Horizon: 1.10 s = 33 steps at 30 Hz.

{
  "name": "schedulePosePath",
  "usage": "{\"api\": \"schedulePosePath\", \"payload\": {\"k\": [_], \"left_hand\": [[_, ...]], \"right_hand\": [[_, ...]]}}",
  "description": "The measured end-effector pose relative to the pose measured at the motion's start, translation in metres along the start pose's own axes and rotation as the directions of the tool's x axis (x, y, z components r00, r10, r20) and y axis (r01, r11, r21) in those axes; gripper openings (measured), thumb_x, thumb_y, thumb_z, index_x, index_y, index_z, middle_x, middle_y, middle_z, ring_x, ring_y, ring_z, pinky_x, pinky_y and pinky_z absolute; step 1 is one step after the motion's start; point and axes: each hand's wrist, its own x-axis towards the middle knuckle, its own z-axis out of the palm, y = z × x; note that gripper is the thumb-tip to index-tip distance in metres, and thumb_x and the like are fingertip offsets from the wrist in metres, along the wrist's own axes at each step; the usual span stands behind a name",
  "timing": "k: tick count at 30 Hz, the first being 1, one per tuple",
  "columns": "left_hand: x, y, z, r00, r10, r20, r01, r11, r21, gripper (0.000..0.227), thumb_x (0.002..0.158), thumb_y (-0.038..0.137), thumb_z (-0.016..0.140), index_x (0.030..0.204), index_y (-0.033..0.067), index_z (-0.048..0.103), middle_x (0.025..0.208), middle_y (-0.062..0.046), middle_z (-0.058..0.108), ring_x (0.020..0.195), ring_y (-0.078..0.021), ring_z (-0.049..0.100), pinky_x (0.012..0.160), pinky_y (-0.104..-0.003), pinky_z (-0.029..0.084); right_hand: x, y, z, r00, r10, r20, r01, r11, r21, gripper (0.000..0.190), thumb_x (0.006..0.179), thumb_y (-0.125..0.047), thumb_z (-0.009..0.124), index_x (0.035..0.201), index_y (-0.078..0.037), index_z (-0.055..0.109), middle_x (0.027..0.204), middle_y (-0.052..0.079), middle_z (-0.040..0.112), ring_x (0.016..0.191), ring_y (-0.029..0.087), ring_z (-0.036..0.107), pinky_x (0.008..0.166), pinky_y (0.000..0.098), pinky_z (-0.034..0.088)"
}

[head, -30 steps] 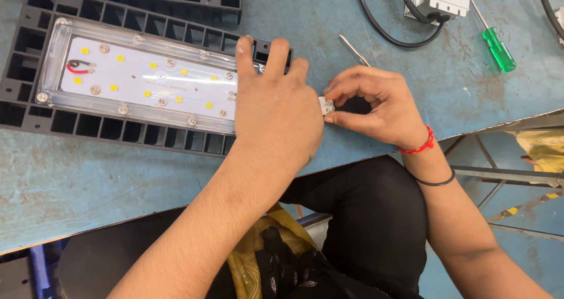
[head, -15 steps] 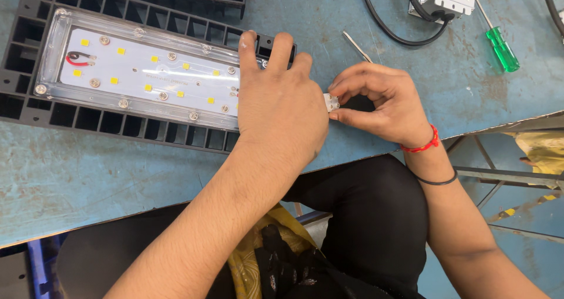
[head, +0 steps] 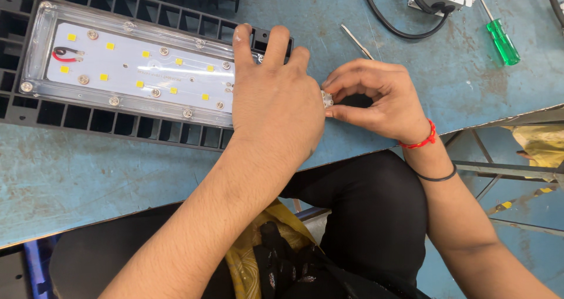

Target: The person assembles LED light fixtures by connecting wires to terminal blocks using screwdrivers. They handle multiple LED units and power supplies, securing connections with yellow and green screwdrivers.

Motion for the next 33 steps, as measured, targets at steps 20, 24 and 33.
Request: {"api": "schedulePosePath", "payload": {"k": [20, 24, 33], "left_hand": [[-0.004, -0.003, 0.007, 0.992, 0.044, -0.119, -0.042, 0.999, 0.016, 0.016, 0.078, 0.022, 0.071, 0.075, 0.0113, 0.082, 0.111, -0.009, 0.067, 0.128, -0.0329, 0.043, 0.112, -0.066, 0.019], [-0.004, -0.003, 0.007, 0.99, 0.035, -0.135, -0.036, 0.999, -0.006, 0.014, 0.077, 0.021, 0.072, 0.076, 0.0108, 0.082, 0.106, -0.009, 0.068, 0.127, -0.0339, 0.045, 0.112, -0.066, 0.019], [-0.005, -0.004, 0.008, 0.988, 0.026, -0.154, -0.027, 1.0, -0.002, 0.011, 0.073, 0.019, 0.075, 0.075, 0.0114, 0.082, 0.103, -0.008, 0.069, 0.125, -0.0321, 0.047, 0.113, -0.064, 0.021]], "right_hand": [[-0.05, -0.008, -0.034, 0.94, -0.038, -0.338, -0.195, 0.753, -0.628, 0.037, 0.092, -0.008, 0.091, 0.121, 0.001, 0.069, 0.12, 0.013, 0.07, 0.105, 0.02, 0.067, 0.092, 0.0314, 0.057], [-0.056, -0.002, -0.04, 0.928, 0.115, -0.354, -0.31, 0.765, -0.564, 0.034, 0.095, -0.007, 0.086, 0.126, -0.004, 0.073, 0.106, 0.01, 0.072, 0.093, 0.016, 0.07, 0.089, 0.0306, 0.057], [-0.027, -0.052, -0.011, 0.967, -0.196, -0.16, 0.049, 0.766, -0.642, 0.044, 0.073, -0.006, 0.088, 0.112, 0.002, 0.068, 0.117, 0.017, 0.066, 0.105, 0.031, 0.066, 0.09, 0.0389, 0.055]]}}
